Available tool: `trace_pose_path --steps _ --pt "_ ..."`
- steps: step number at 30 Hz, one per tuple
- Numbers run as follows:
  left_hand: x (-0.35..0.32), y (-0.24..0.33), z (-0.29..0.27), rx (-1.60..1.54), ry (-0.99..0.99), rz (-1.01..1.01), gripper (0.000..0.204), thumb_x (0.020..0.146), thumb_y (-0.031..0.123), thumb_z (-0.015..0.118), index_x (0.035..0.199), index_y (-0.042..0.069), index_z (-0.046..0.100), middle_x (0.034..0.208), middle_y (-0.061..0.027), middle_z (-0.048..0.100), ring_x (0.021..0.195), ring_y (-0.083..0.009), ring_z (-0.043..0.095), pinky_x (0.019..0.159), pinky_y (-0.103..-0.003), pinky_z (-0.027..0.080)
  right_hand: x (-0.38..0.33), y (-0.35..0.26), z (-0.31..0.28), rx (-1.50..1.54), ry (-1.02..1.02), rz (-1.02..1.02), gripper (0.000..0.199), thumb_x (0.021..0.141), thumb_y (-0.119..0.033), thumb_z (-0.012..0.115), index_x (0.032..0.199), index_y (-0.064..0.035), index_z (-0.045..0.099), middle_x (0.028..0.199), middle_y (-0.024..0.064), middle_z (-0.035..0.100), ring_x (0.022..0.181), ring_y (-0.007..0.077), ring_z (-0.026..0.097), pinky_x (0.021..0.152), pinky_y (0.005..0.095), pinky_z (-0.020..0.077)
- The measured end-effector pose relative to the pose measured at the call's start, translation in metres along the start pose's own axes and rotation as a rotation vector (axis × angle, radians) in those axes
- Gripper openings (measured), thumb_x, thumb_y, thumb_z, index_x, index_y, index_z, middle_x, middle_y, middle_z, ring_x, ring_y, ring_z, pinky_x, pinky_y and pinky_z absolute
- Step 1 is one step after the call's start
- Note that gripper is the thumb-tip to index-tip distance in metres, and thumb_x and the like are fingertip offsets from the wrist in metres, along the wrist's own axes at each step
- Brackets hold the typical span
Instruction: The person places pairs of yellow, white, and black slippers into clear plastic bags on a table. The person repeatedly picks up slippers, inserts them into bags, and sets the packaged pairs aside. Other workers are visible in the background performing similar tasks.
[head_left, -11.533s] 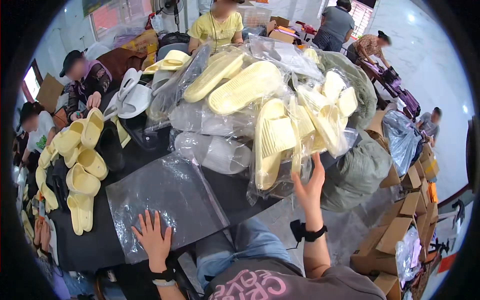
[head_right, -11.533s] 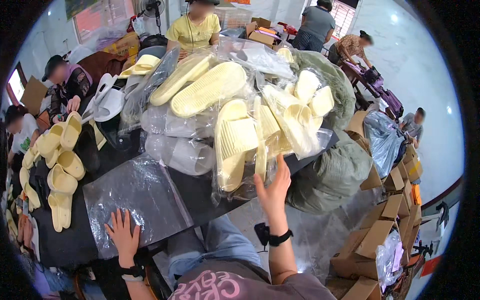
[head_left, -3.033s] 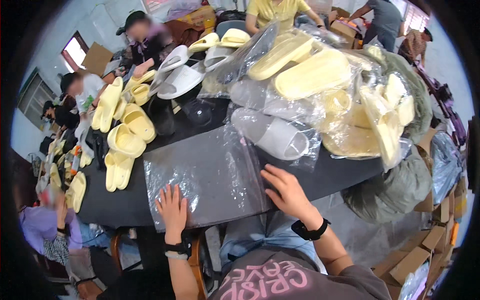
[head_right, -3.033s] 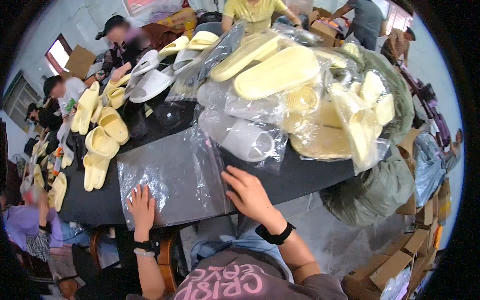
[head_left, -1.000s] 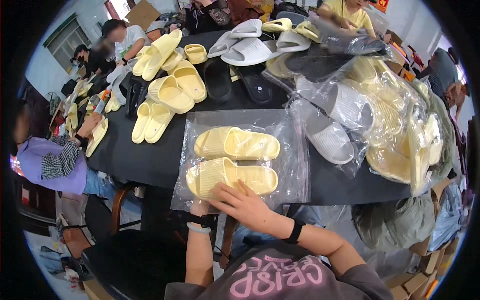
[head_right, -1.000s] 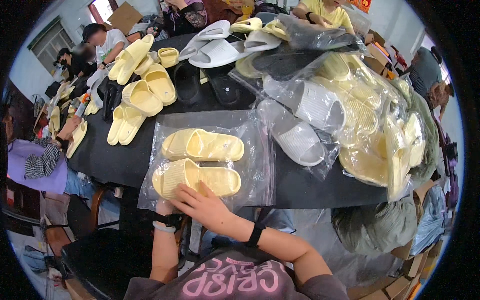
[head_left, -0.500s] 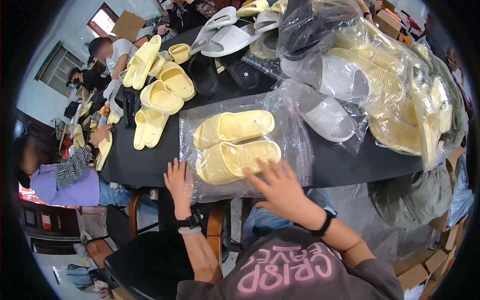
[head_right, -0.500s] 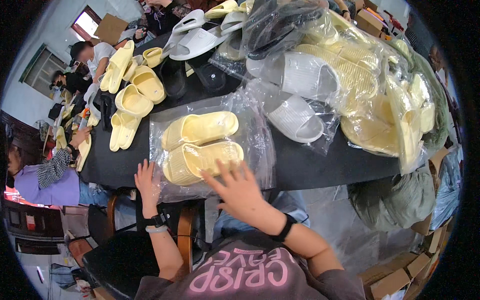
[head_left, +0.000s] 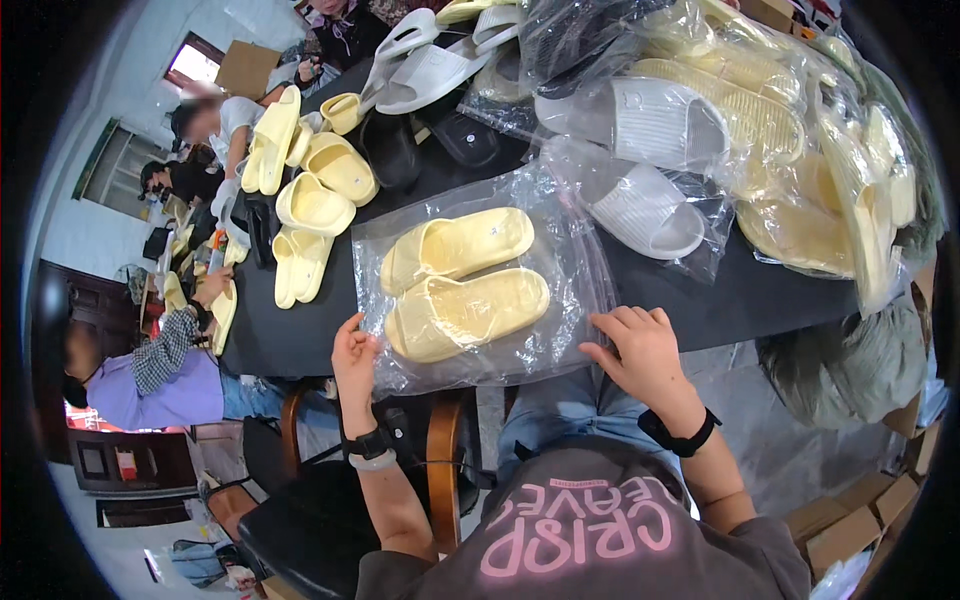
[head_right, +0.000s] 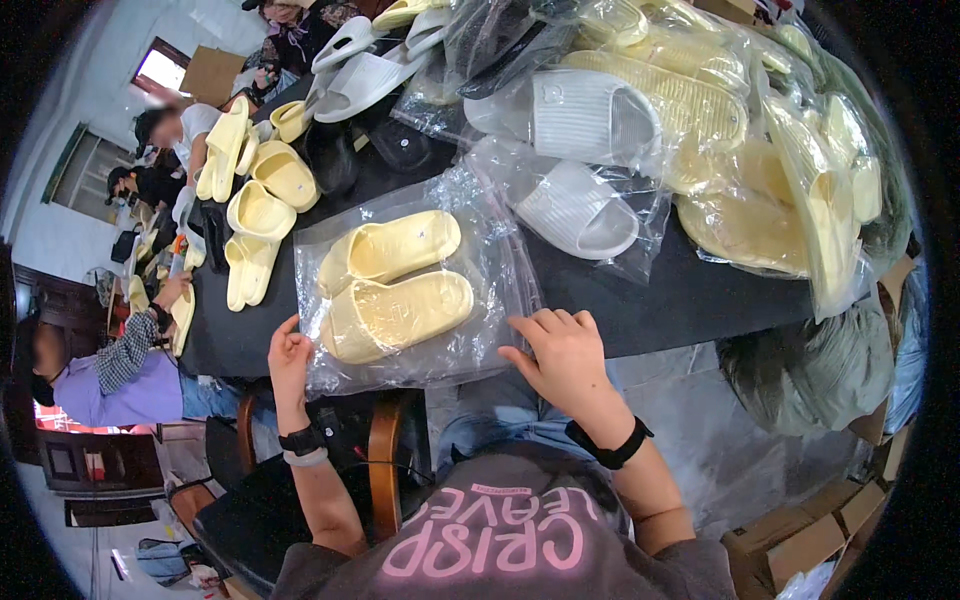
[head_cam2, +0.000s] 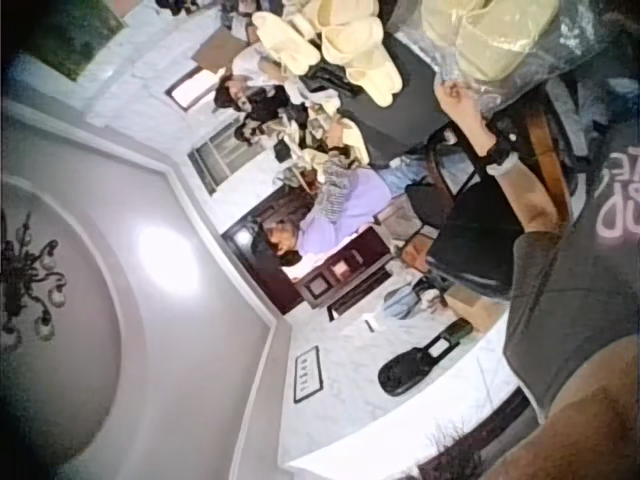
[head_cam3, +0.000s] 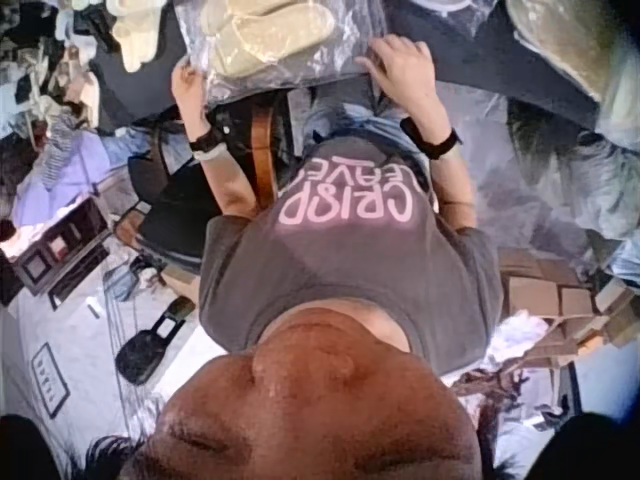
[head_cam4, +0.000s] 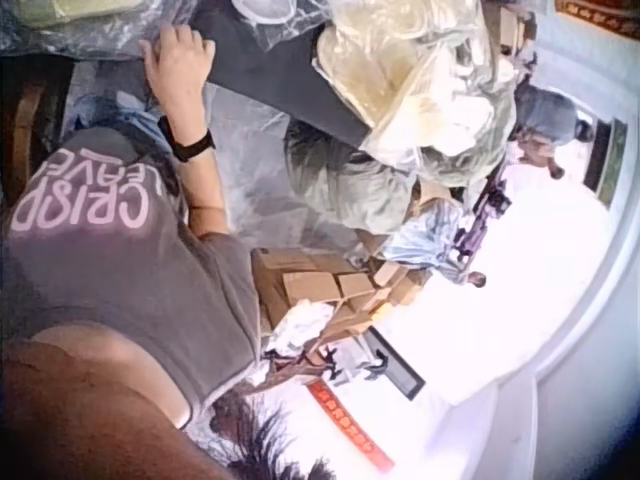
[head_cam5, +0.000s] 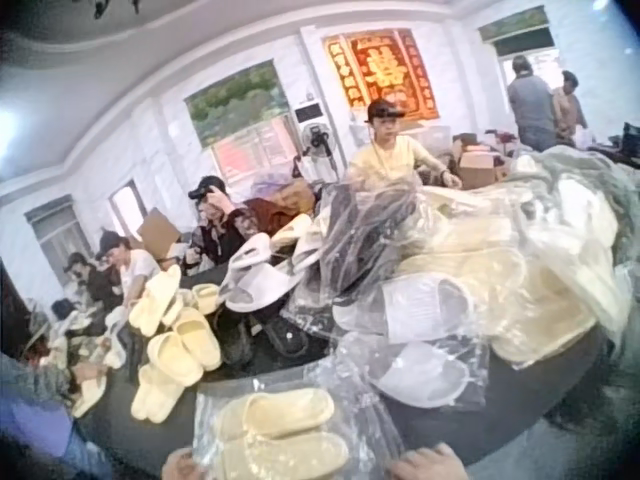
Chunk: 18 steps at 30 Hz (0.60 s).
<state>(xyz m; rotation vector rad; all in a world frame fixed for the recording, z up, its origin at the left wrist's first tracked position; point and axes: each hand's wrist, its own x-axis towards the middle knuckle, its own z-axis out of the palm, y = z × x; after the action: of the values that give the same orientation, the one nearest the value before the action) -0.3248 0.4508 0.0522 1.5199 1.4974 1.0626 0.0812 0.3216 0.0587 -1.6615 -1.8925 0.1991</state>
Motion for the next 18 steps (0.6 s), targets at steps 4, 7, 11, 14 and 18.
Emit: trace_pose_path --steps 4,7,11,14,18 --pt "0.025 -0.002 -0.008 0.0 0.096 0.068 0.038 0.092 -0.001 0.06 0.13 0.001 0.054 0.083 0.001 0.058 0.071 -0.0044 0.052 0.063 -0.019 0.043 0.001 0.001 0.015 0.026 0.036 0.02 0.028 0.085 -0.038 0.068 0.098 -0.0124 0.071 0.082 0.0026 0.062 0.077 0.0207 0.059 0.071 0.0358 0.0381" --pt "0.031 -0.02 -0.019 0.336 -0.036 0.124 0.043 0.088 -0.004 0.06 0.131 0.002 0.053 0.078 0.0015 0.055 0.064 -0.0034 0.048 0.058 -0.019 0.041 0.011 -0.007 0.022 0.005 0.088 0.014 0.032 0.084 -0.043 0.068 0.089 -0.0117 0.072 0.078 0.0032 0.062 0.076 0.021 0.058 0.07 0.036 0.0385" --pt "0.022 -0.035 -0.01 0.468 0.054 0.052 0.039 0.087 -0.002 0.06 0.126 0.003 0.057 0.075 -0.0035 0.057 0.063 -0.0098 0.055 0.059 -0.026 0.047 0.038 -0.014 0.028 0.0 0.112 -0.017 0.038 0.083 -0.048 0.067 0.076 -0.0105 0.07 0.07 0.0045 0.061 0.072 0.0226 0.059 0.069 0.0368 0.0395" --pt "0.021 -0.032 -0.001 0.482 0.069 0.074 0.041 0.086 -0.002 0.06 0.127 0.004 0.055 0.075 -0.0037 0.058 0.064 -0.01 0.056 0.062 -0.027 0.047 0.057 -0.016 0.033 0.035 0.074 -0.013 0.036 0.084 -0.045 0.067 0.076 -0.0095 0.07 0.072 0.0058 0.063 0.072 0.0242 0.06 0.069 0.0373 0.0402" --pt "0.02 -0.045 -0.007 0.374 0.122 0.082 0.04 0.087 -0.004 0.059 0.126 0.004 0.055 0.076 -0.0023 0.058 0.067 -0.0092 0.056 0.063 -0.025 0.047 0.07 -0.015 0.044 0.255 0.093 -0.007 0.03 0.089 -0.035 0.064 0.079 -0.0068 0.068 0.076 0.0065 0.066 0.074 0.0262 0.062 0.068 0.037 0.0412"
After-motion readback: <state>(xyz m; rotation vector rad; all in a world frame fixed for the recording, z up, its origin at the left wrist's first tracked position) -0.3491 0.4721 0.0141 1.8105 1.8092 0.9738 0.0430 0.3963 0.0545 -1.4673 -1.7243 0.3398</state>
